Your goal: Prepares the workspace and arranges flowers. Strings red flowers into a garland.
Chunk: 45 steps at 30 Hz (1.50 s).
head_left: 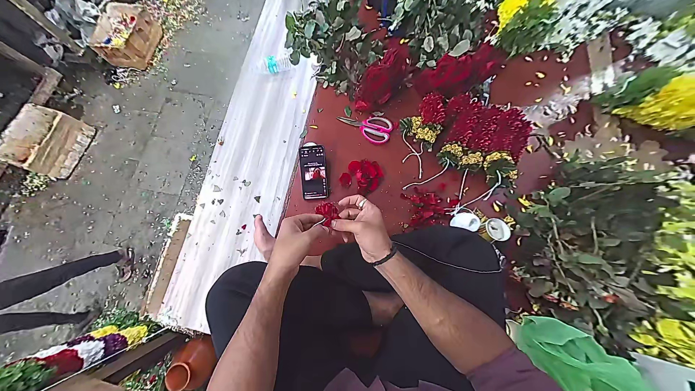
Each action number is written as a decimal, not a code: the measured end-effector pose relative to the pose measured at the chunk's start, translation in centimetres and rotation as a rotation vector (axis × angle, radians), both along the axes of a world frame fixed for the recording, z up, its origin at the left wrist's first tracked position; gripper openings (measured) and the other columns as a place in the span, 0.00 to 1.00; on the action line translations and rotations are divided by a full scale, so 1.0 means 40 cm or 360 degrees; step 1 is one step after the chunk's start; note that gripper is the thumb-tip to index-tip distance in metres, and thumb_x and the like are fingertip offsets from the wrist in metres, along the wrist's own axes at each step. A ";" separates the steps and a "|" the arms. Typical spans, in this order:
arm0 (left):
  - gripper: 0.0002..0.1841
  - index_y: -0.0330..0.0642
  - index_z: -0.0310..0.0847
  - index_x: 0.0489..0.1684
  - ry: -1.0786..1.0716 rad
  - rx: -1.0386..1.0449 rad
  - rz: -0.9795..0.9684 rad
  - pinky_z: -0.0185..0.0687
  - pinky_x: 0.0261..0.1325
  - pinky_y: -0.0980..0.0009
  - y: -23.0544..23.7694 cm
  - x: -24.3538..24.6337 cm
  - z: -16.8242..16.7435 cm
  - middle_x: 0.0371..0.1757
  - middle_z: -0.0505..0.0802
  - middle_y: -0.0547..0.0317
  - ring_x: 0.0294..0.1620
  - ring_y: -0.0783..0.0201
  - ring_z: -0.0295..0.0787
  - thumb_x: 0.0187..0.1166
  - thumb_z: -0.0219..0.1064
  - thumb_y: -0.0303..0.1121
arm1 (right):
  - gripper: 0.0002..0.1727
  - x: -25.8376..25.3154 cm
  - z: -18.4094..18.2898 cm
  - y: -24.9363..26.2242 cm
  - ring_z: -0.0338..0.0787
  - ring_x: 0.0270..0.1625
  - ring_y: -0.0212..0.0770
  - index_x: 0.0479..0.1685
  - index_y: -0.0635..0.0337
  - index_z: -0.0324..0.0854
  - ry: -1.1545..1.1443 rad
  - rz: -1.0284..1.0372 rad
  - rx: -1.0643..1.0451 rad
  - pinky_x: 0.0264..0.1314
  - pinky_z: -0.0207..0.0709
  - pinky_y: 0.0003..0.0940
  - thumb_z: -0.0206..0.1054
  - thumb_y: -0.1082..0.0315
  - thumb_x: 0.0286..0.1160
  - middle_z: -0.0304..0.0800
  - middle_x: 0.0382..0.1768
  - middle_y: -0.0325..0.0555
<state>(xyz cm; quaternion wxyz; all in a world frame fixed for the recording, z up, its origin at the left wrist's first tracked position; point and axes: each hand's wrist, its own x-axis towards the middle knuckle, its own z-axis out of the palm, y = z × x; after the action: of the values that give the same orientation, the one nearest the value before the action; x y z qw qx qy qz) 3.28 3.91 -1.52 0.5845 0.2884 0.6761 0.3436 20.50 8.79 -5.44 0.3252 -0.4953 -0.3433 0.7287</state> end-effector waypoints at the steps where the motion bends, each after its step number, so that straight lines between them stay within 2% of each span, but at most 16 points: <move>1: 0.11 0.36 0.93 0.49 0.0018 0.0006 -0.0040 0.84 0.40 0.70 0.000 0.002 0.002 0.34 0.96 0.57 0.32 0.68 0.89 0.69 0.77 0.26 | 0.30 -0.003 -0.005 -0.002 0.84 0.20 0.41 0.61 0.63 0.77 -0.0042 -0.0009 0.0002 0.18 0.76 0.31 0.80 0.83 0.54 0.88 0.27 0.52; 4: 0.12 0.39 0.94 0.45 0.0131 0.0036 -0.0130 0.91 0.46 0.65 0.000 -0.001 -0.002 0.35 0.97 0.57 0.35 0.66 0.94 0.69 0.82 0.33 | 0.30 -0.006 -0.003 -0.002 0.83 0.19 0.41 0.63 0.63 0.76 -0.0123 0.0024 -0.0026 0.16 0.73 0.30 0.78 0.83 0.56 0.88 0.27 0.52; 10: 0.04 0.40 0.94 0.31 0.0248 0.0082 -0.0159 0.85 0.35 0.68 -0.001 -0.014 -0.019 0.25 0.94 0.58 0.25 0.67 0.87 0.73 0.78 0.30 | 0.42 0.019 -0.006 0.017 0.73 0.16 0.33 0.73 0.57 0.71 -0.0252 0.0330 -0.0166 0.15 0.66 0.26 0.84 0.77 0.51 0.80 0.22 0.42; 13: 0.05 0.44 0.93 0.25 0.0340 0.0027 -0.0136 0.84 0.37 0.65 -0.002 -0.026 -0.020 0.24 0.92 0.61 0.27 0.68 0.87 0.70 0.78 0.31 | 0.48 0.061 0.004 0.052 0.83 0.34 0.41 0.77 0.53 0.71 -0.0422 0.0532 0.0190 0.33 0.82 0.40 0.86 0.75 0.45 0.84 0.36 0.45; 16: 0.06 0.45 0.91 0.21 0.0439 -0.0044 -0.0116 0.81 0.33 0.63 -0.006 -0.035 -0.017 0.20 0.90 0.63 0.24 0.68 0.85 0.68 0.78 0.33 | 0.52 0.072 0.001 0.060 0.88 0.61 0.48 0.86 0.44 0.64 -0.0483 0.0868 0.0310 0.55 0.87 0.49 0.84 0.67 0.51 0.83 0.67 0.46; 17: 0.07 0.46 0.91 0.21 0.0471 -0.0063 -0.0118 0.81 0.32 0.63 -0.003 -0.039 -0.015 0.20 0.90 0.63 0.23 0.68 0.84 0.67 0.78 0.33 | 0.49 0.066 -0.008 0.055 0.91 0.57 0.45 0.86 0.47 0.66 -0.0414 0.0977 0.0257 0.55 0.90 0.46 0.84 0.64 0.56 0.84 0.67 0.47; 19: 0.07 0.46 0.92 0.20 0.0535 -0.0110 -0.0129 0.82 0.32 0.61 0.001 -0.048 -0.011 0.19 0.90 0.63 0.23 0.68 0.85 0.67 0.78 0.34 | 0.33 0.052 -0.030 0.041 0.93 0.39 0.39 0.72 0.57 0.80 -0.0328 0.0986 0.0250 0.44 0.90 0.38 0.82 0.62 0.64 0.92 0.53 0.47; 22: 0.09 0.47 0.90 0.18 0.0614 -0.0146 -0.0134 0.79 0.30 0.61 -0.006 -0.056 -0.007 0.18 0.88 0.64 0.21 0.68 0.83 0.68 0.77 0.35 | 0.13 0.052 -0.039 0.052 0.88 0.30 0.35 0.49 0.55 0.93 -0.0405 0.0826 0.0496 0.36 0.86 0.35 0.81 0.63 0.67 0.93 0.32 0.40; 27: 0.10 0.49 0.90 0.16 0.0667 -0.0156 -0.0244 0.79 0.29 0.59 -0.001 -0.050 -0.011 0.16 0.88 0.66 0.20 0.68 0.82 0.67 0.76 0.38 | 0.09 0.033 -0.018 0.037 0.79 0.20 0.31 0.38 0.55 0.94 -0.0401 0.0731 0.0573 0.25 0.77 0.30 0.83 0.62 0.63 0.85 0.20 0.37; 34: 0.12 0.50 0.88 0.16 0.0718 -0.0229 -0.0239 0.78 0.30 0.56 0.001 -0.064 -0.015 0.16 0.86 0.64 0.21 0.65 0.82 0.69 0.75 0.40 | 0.03 0.062 -0.011 0.058 0.77 0.17 0.31 0.33 0.50 0.95 -0.0668 0.0767 0.0675 0.21 0.74 0.33 0.80 0.63 0.68 0.85 0.18 0.35; 38: 0.16 0.50 0.82 0.11 0.0822 -0.0322 -0.0240 0.74 0.28 0.52 0.005 -0.063 -0.016 0.14 0.83 0.63 0.19 0.63 0.80 0.69 0.74 0.43 | 0.05 0.065 0.028 0.051 0.79 0.20 0.29 0.32 0.44 0.94 -0.0770 0.1034 0.0749 0.26 0.77 0.36 0.79 0.57 0.68 0.85 0.18 0.30; 40: 0.16 0.50 0.82 0.12 0.1017 -0.0370 -0.0427 0.77 0.33 0.45 0.005 -0.057 -0.008 0.17 0.85 0.61 0.24 0.58 0.84 0.67 0.73 0.46 | 0.05 0.058 0.039 0.044 0.80 0.21 0.26 0.32 0.45 0.94 -0.0593 0.1116 0.0772 0.26 0.77 0.31 0.77 0.58 0.68 0.86 0.19 0.29; 42: 0.14 0.48 0.89 0.20 0.0976 -0.0376 -0.0852 0.83 0.44 0.39 0.004 -0.050 0.019 0.25 0.91 0.58 0.33 0.54 0.90 0.67 0.74 0.47 | 0.03 0.056 0.030 0.047 0.80 0.23 0.28 0.33 0.51 0.94 -0.0341 0.1032 0.0821 0.27 0.76 0.28 0.78 0.64 0.69 0.88 0.24 0.33; 43: 0.12 0.47 0.91 0.26 0.0799 -0.0314 -0.1093 0.87 0.45 0.41 0.008 -0.049 0.036 0.28 0.93 0.58 0.35 0.56 0.92 0.69 0.75 0.45 | 0.02 0.056 0.020 0.057 0.82 0.26 0.29 0.34 0.55 0.94 -0.0222 0.0997 0.0821 0.29 0.79 0.27 0.78 0.68 0.69 0.90 0.27 0.36; 44: 0.11 0.46 0.92 0.29 0.0540 -0.0162 -0.1259 0.89 0.40 0.53 0.010 -0.049 0.049 0.27 0.92 0.61 0.30 0.63 0.90 0.72 0.75 0.43 | 0.02 0.059 0.004 0.066 0.85 0.29 0.31 0.36 0.59 0.94 -0.0097 0.0978 0.0775 0.33 0.83 0.28 0.78 0.71 0.69 0.91 0.31 0.39; 45: 0.09 0.46 0.91 0.30 0.0213 0.0033 -0.1266 0.83 0.35 0.65 0.010 -0.049 0.055 0.25 0.90 0.66 0.27 0.72 0.84 0.74 0.74 0.40 | 0.03 0.063 -0.014 0.073 0.88 0.32 0.32 0.38 0.62 0.94 0.0037 0.0972 0.0662 0.38 0.86 0.29 0.78 0.73 0.69 0.93 0.33 0.42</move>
<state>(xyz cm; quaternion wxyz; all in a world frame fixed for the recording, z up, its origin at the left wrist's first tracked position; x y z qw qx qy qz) 1.33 4.33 0.67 0.6236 0.5553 0.5448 0.0778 23.03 11.69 -5.98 0.1904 -0.2852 -0.6124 0.7123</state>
